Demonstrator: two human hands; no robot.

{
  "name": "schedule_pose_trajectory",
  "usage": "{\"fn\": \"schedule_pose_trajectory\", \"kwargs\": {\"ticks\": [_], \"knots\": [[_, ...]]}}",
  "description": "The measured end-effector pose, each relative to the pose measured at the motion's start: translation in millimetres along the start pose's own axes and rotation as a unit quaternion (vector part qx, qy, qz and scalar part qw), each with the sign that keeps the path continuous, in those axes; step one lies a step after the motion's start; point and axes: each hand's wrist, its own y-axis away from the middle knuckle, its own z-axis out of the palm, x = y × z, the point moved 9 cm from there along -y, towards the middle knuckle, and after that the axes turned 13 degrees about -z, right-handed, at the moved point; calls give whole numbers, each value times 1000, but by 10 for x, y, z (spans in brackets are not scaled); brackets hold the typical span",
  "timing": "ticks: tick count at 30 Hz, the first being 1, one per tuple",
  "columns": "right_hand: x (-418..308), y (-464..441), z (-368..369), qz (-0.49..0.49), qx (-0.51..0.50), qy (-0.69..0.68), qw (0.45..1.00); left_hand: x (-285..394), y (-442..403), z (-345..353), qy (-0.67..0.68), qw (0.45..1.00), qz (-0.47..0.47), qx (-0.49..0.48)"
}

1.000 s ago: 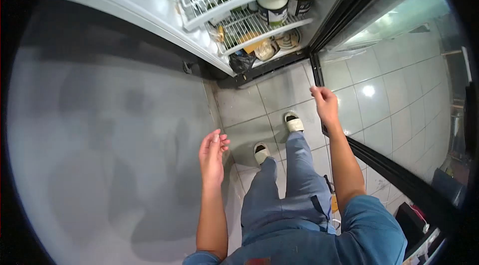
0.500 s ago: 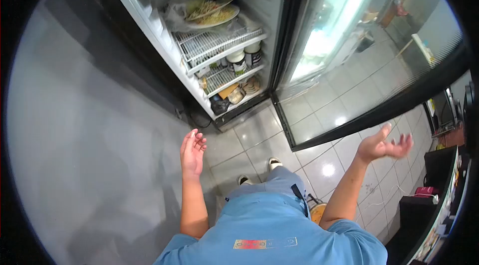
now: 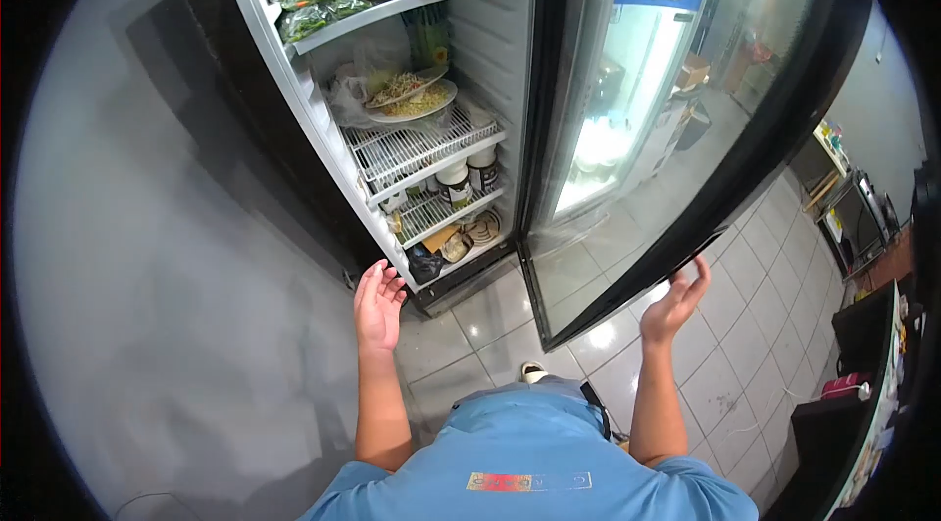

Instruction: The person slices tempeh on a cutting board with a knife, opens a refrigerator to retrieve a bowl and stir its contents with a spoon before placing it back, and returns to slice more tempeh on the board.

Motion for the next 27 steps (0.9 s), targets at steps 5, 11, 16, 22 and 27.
{"fn": "schedule_pose_trajectory", "kwargs": {"ticks": [5,11,16,22,27], "knots": [[-445,192,527,-7,-113,-60,992,57,86,43,12,1000,12,14],[-585,185,1126,-15,-194,-153,969,216,260,96,-32,998,48,8],[-501,312,1334,41,-209,-163,963,318,282,160,-101,992,80,1],[-333,424,1196,110,-232,-82,963,305,96,325,-131,987,52,-82],[-177,480,1065,101,-216,-32,971,407,-223,293,-175,981,89,5]]}}
